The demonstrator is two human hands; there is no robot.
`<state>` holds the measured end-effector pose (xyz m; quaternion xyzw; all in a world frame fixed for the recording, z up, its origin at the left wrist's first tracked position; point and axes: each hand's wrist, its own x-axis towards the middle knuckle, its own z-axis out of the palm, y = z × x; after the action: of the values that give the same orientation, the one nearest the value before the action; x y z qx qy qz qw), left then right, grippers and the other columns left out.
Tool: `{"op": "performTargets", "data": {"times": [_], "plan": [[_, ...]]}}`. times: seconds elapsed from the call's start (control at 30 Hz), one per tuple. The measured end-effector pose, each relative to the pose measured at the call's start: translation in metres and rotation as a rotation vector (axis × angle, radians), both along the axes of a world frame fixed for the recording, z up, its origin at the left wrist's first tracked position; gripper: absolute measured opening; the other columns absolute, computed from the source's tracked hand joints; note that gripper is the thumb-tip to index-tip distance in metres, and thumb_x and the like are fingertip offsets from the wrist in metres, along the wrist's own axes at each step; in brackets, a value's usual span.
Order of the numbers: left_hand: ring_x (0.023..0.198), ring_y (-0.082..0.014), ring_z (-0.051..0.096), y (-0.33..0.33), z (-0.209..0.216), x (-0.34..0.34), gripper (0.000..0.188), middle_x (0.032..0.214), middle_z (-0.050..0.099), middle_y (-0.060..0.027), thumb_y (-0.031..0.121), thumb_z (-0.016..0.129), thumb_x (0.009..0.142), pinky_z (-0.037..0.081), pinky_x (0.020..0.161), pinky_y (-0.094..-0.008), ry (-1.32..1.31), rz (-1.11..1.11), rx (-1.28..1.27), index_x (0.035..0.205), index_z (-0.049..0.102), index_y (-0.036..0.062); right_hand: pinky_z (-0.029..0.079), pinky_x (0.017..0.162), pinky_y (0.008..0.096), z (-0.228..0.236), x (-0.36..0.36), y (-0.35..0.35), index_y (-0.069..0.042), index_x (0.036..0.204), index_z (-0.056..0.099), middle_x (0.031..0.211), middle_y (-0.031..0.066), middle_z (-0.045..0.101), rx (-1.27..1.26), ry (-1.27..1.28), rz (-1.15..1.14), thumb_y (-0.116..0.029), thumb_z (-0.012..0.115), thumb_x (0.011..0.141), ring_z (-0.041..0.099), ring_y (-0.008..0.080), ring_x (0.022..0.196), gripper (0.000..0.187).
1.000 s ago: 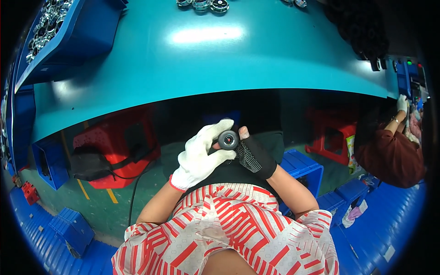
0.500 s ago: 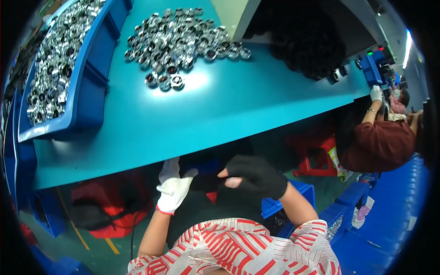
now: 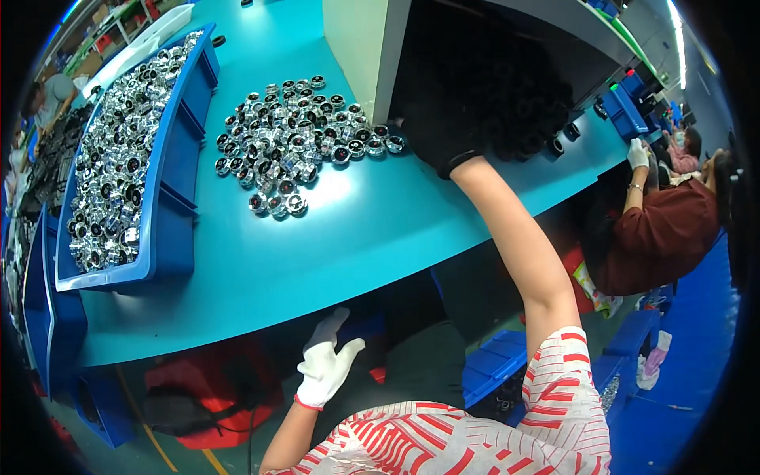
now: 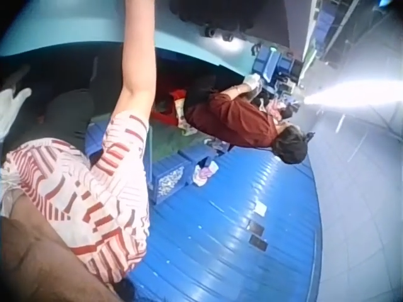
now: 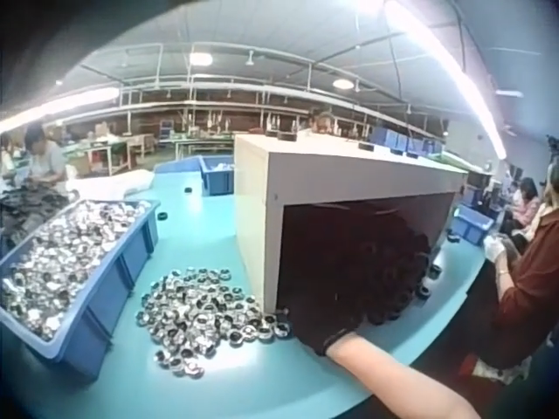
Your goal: Assembling small toy wheels by fitting rubber tires onto plastic rims at a factory workbench.
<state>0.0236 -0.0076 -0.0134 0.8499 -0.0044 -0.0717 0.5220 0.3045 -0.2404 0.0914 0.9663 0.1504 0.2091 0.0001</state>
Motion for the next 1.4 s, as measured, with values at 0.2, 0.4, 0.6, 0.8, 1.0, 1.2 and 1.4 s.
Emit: {"op": "performTargets", "data": {"times": [0.2,0.4,0.6,0.8,1.0,1.2,1.4], "plan": [[0.107,-0.0285,0.058,0.002,0.007,-0.004,0.052,0.121,0.057,-0.0174,0.012,0.071,0.075,0.047,0.088,-0.0334,0.073,-0.002,-0.079,0.123,0.055,0.0026,0.046,0.08,0.0358,0.013,-0.071,-0.011,-0.003,0.109,0.06,0.097,0.0144,0.061,0.695,0.225,0.123,-0.025,0.063,0.085,0.059,0.0273,0.089,0.032],[0.113,-0.029,0.056,-0.001,0.002,-0.01,0.05,0.125,0.055,-0.0207,0.01,0.071,0.076,0.044,0.097,-0.034,0.129,-0.003,-0.284,0.122,0.053,-0.0033,0.045,0.074,0.0253,0.0,-0.149,-0.023,0.0,0.109,0.059,0.093,0.0026,0.061,1.354,0.582,0.137,-0.017,0.062,0.088,0.056,0.0088,0.085,0.028],[0.117,-0.0258,0.053,-0.004,0.019,-0.012,0.053,0.125,0.053,-0.0177,-0.007,0.063,0.075,0.043,0.097,-0.0355,0.171,0.011,-0.489,0.125,0.048,-0.0048,0.047,0.065,0.0243,-0.001,-0.218,-0.004,0.002,0.114,0.056,0.097,0.0111,0.063,1.745,1.118,0.159,-0.026,0.051,0.094,0.062,0.0155,0.079,0.035],[0.117,-0.0257,0.053,-0.012,0.036,-0.009,0.069,0.124,0.054,-0.017,-0.001,0.073,0.071,0.042,0.099,-0.0352,0.122,-0.02,-0.642,0.133,0.043,-0.0004,0.047,0.066,0.0242,-0.056,-0.264,0.02,0.001,0.122,0.053,0.102,0.0081,0.062,1.862,1.441,-0.029,-0.029,0.052,0.094,0.06,0.0136,0.083,0.041],[0.106,-0.0223,0.06,-0.012,0.038,-0.016,0.063,0.117,0.059,-0.0163,0.001,0.076,0.067,0.046,0.092,-0.0302,0.152,-0.04,-0.471,0.125,0.051,-0.0027,0.047,0.064,0.0242,-0.073,-0.282,0.038,-0.002,0.115,0.057,0.096,0.0062,0.062,1.828,1.591,-0.088,-0.033,0.051,0.094,0.059,0.013,0.08,0.038],[0.106,-0.0202,0.058,-0.006,0.027,-0.025,0.064,0.115,0.058,-0.0132,-0.004,0.074,0.066,0.045,0.094,-0.0309,0.147,-0.006,-0.512,0.125,0.049,-0.0053,0.047,0.063,0.0243,-0.073,-0.282,0.045,-0.002,0.114,0.057,0.095,0.0064,0.062,1.789,1.592,-0.013,-0.035,0.051,0.094,0.059,0.0128,0.078,0.038],[0.108,-0.02,0.056,-0.005,0.023,-0.028,0.068,0.117,0.057,-0.0141,-0.004,0.075,0.065,0.044,0.095,-0.031,0.197,0.014,-0.553,0.127,0.047,-0.0056,0.046,0.063,0.0237,-0.077,-0.284,0.049,-0.003,0.114,0.058,0.094,0.0064,0.062,1.77,1.57,-0.04,-0.036,0.05,0.095,0.058,0.0116,0.076,0.039]]}}
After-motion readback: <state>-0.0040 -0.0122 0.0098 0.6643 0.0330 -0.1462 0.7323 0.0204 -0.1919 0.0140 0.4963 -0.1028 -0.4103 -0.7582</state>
